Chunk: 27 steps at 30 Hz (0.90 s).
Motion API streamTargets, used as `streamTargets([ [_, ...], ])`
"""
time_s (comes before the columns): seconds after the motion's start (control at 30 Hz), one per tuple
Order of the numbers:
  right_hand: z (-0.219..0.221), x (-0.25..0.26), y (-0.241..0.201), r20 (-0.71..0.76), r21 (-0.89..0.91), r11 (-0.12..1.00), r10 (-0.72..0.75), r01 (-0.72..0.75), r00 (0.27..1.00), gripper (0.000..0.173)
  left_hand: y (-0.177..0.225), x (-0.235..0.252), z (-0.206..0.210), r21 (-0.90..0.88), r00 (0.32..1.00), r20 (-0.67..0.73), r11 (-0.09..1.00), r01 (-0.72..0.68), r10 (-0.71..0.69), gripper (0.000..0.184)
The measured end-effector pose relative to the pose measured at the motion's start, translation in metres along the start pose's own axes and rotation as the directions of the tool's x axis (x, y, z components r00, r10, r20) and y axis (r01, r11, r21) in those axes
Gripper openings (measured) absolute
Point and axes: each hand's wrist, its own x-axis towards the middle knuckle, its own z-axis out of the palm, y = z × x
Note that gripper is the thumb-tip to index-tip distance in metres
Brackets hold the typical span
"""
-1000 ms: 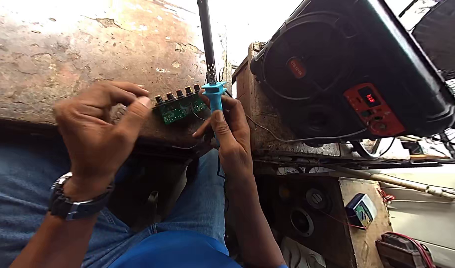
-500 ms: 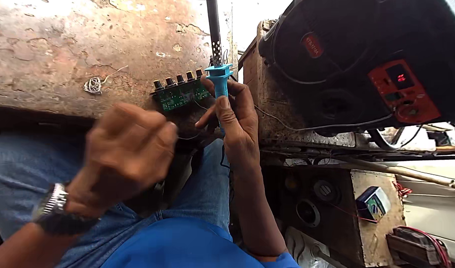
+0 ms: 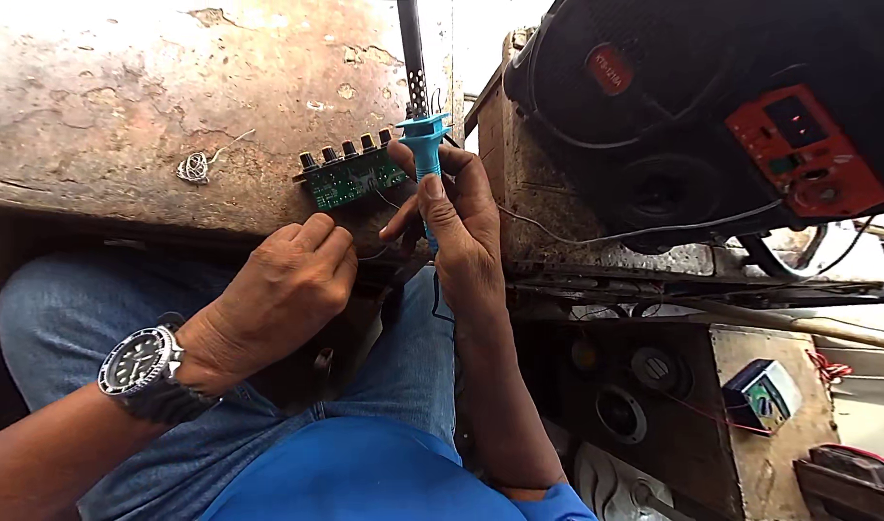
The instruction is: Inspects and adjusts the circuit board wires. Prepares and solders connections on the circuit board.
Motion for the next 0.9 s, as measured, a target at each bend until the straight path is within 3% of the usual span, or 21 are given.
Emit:
streamTargets([
  [0.1,-0.001,0.0,0.0,0.002,0.003,1.0,0.006,-0.006,1.0,0.031,-0.003,0.001,-0.002,-0.023,1.0,0.02,1.0,-0.015,0.016,0.019],
  [0.33,-0.006,-0.023,-0.025,-0.026,-0.046,0.999,-0.023,0.022,0.999,0.031,-0.018,0.024,-0.026,-0.337,0.99,-0.019,0.933,0.125,-0.139,0.025],
  [0.5,-0.009,-0.064,-0.04,-0.109,-0.021,0.99,-0.142,0.141,0.984,0.029,-0.035,0.039,-0.038,-0.251,0.985,-0.033,0.955,0.159,-0.172,0.022],
  [0.73,-0.004,-0.147,-0.02,-0.122,0.164,0.986,0.037,-0.017,0.992,0.03,-0.058,0.05,-0.034,-0.363,0.961,-0.109,0.91,0.199,-0.254,0.018],
  [0.9,0.006,-0.163,-0.007,-0.212,0.094,0.993,0.094,-0.076,0.973,0.03,-0.056,0.052,-0.019,-0.502,0.942,-0.101,0.834,0.229,-0.319,0.014],
])
